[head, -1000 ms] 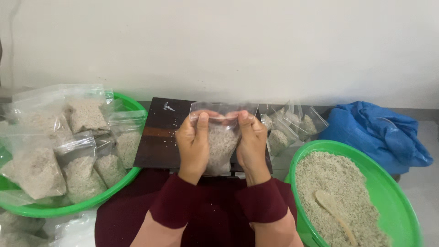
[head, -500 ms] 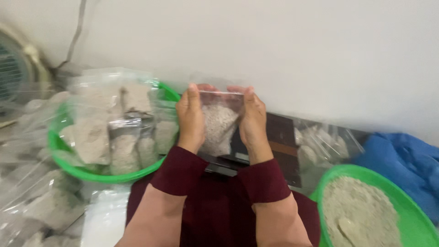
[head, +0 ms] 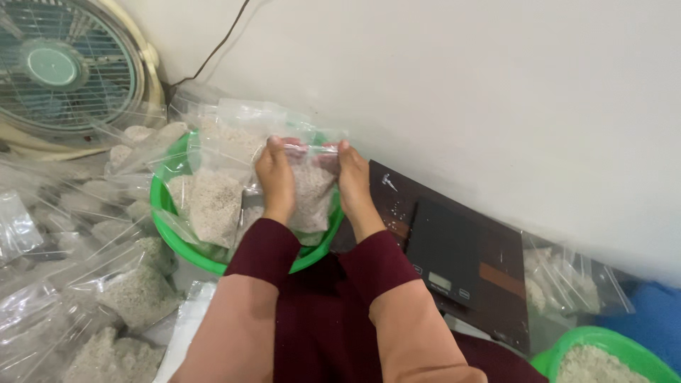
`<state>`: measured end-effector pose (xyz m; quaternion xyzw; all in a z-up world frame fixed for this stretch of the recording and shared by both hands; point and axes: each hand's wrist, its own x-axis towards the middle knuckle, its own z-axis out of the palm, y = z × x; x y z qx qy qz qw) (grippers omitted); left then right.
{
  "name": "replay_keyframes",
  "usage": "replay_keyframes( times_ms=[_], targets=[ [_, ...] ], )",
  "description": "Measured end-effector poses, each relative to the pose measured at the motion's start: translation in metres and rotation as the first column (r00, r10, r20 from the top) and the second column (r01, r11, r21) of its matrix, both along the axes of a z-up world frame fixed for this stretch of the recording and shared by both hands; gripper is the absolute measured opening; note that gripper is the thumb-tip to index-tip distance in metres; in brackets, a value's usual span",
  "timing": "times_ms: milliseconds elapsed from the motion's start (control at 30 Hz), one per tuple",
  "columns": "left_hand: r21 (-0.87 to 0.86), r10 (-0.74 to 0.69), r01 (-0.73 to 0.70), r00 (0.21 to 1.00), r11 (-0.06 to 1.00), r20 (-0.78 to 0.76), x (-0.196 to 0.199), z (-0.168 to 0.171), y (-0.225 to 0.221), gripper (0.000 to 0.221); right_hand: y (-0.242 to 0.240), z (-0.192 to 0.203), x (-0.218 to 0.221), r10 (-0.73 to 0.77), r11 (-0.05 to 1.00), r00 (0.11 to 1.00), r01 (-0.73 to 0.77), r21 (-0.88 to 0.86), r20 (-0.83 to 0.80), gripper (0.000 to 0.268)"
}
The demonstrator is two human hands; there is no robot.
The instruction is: The person fills plastic bags with a white granular substance from a green basin using a scoop, weighs the bags on a digital scale, and seals them by hand before placing them into another basin.
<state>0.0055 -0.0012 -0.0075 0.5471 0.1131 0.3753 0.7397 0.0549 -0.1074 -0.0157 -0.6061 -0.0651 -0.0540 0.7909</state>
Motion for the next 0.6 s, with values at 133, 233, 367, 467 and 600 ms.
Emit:
replay_keyframes(
  times_ms=[133,233,367,467,600],
  targets=[
    [0.048,0.032,-0.026,0.991,0.998,-0.133,0.032,-0.045,-0.008,0.041,-0.011,-0.044,0.030,-0.050,0.999,0.997,0.049,-0.016,-0.065,0.041],
    [0.004,0.013,-0.013,0.990,1.000,-0.139,0.059,-0.084,-0.012,0.042,-0.014,-0.054,0.027,-0.100,0.985,0.983,0.076,-0.153,-0.155,0.043],
    [0.295,0.171,-0.104,0.962,0.950,-0.214,0.079,-0.124,-0.015,0.035,-0.018,-0.065,0.022,-0.101,0.865,0.995,0.074,-0.497,-0.027,0.056],
    [0.444,0.305,-0.179,0.924,0.878,-0.230,0.082,-0.123,-0.023,0.026,-0.017,-0.070,0.024,-0.041,0.716,0.993,0.106,-0.690,0.109,0.077],
    [0.562,0.391,-0.313,0.920,0.766,-0.021,0.074,-0.100,-0.032,0.033,-0.008,-0.063,0.014,0.022,0.534,0.976,0.170,-0.828,0.215,0.087]
  ],
)
